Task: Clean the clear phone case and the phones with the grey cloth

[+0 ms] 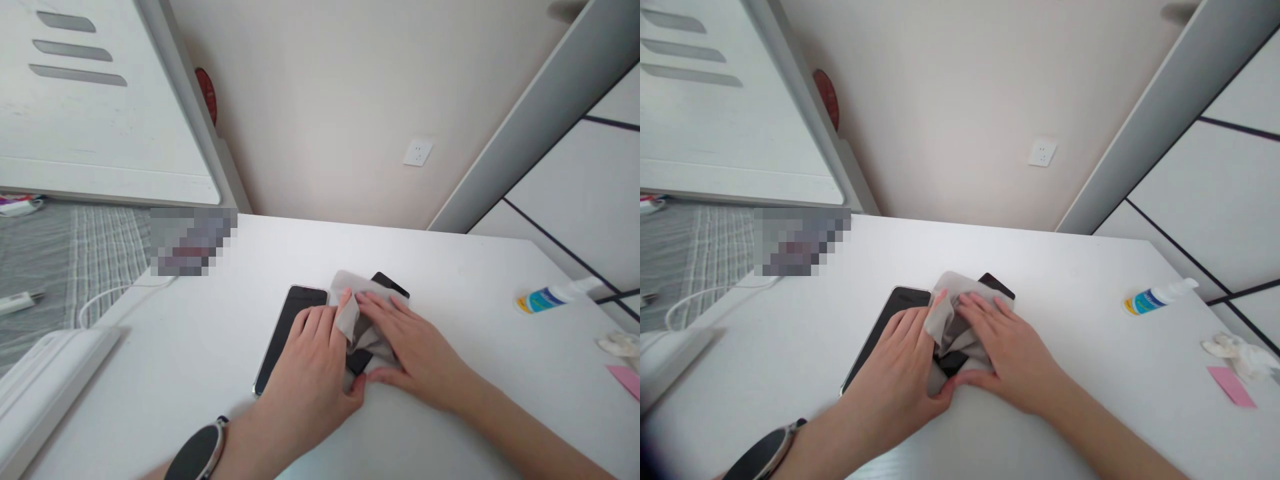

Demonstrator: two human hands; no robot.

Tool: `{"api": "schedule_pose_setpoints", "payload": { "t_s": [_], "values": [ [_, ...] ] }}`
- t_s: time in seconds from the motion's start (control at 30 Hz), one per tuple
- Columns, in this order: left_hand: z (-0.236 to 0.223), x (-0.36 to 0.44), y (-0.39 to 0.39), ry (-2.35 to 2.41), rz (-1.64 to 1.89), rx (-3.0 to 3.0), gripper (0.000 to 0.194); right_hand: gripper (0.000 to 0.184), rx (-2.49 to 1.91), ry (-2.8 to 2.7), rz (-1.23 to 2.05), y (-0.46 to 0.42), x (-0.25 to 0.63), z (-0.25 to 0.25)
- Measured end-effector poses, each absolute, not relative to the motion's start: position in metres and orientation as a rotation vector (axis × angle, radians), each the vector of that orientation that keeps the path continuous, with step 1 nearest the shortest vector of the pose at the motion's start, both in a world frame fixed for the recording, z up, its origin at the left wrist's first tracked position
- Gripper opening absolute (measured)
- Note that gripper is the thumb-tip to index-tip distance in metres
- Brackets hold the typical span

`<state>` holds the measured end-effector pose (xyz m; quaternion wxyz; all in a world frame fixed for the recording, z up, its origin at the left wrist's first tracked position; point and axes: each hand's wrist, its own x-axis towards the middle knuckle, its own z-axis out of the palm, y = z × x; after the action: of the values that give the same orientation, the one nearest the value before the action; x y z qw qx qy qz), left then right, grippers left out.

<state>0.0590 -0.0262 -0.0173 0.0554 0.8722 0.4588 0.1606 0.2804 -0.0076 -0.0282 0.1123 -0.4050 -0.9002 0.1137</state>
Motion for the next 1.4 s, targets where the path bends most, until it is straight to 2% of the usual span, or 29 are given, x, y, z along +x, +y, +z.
{"api": "schedule_pose_setpoints", "payload": {
  "t_s": [0.1, 0.2, 0.33, 0.4, 0.47, 0.57, 0.63, 0.73, 0.83, 0.93, 1.03, 1.13, 1.23, 1.33, 1.4],
  "values": [
    [-0.017, 0.055, -0.023, 1.39, 0.523, 2.556, 0.102, 0.081, -1.414, -2.527, 0.128, 0.006, 0.3, -0.033],
    [-0.019, 0.052, -0.02, 1.349, 0.561, 2.489, 0.118, 0.084, -1.456, -2.478, 0.016, 0.004, 0.3, -0.034],
    [-0.022, 0.051, -0.017, 1.327, 0.612, 2.443, 0.129, 0.1, -1.164, -2.635, 0.274, -0.019, 0.272, -0.027],
    [-0.023, 0.05, -0.015, 1.338, 0.603, 2.434, 0.129, 0.103, -1.02, -2.681, 0.44, -0.027, 0.262, -0.023],
    [-0.023, 0.049, -0.015, 1.336, 0.596, 2.44, 0.127, 0.096, -0.959, -2.693, 0.523, -0.024, 0.265, -0.021],
    [-0.02, 0.048, -0.015, 1.304, 0.606, 2.469, 0.127, 0.076, -1.142, -2.596, 0.394, -0.006, 0.287, -0.026],
    [-0.02, 0.048, -0.015, 1.294, 0.598, 2.462, 0.128, 0.072, -1.332, -2.49, 0.233, 0.005, 0.3, -0.03],
    [-0.022, 0.047, -0.016, 1.297, 0.605, 2.418, 0.128, 0.085, -1.355, -2.505, 0.203, 0.0, 0.294, -0.03],
    [-0.025, 0.047, -0.016, 1.316, 0.661, 2.39, 0.126, 0.1, -1.085, -2.659, 0.444, -0.019, 0.271, -0.024],
    [-0.026, 0.048, -0.017, 1.326, 0.684, 2.394, 0.123, 0.093, -0.977, -2.691, 0.559, -0.019, 0.268, -0.023],
    [-0.026, 0.049, -0.018, 1.322, 0.671, 2.401, 0.12, 0.076, -1.238, -2.556, 0.341, -0.001, 0.287, -0.029],
    [-0.027, 0.048, -0.019, 1.325, 0.67, 2.398, 0.12, 0.084, -1.356, -2.489, 0.222, 0.002, 0.292, -0.031],
    [-0.031, 0.046, -0.019, 1.321, 0.687, 2.425, 0.124, 0.102, -1.092, -2.631, 0.449, -0.015, 0.272, -0.026],
    [-0.034, 0.046, -0.017, 1.329, 0.703, 2.46, 0.124, 0.092, -0.878, -2.727, 0.652, -0.02, 0.261, -0.021],
    [-0.034, 0.046, -0.016, 1.334, 0.712, 2.475, 0.122, 0.086, -1.035, -2.674, 0.595, -0.011, 0.269, -0.021]
  ]
}}
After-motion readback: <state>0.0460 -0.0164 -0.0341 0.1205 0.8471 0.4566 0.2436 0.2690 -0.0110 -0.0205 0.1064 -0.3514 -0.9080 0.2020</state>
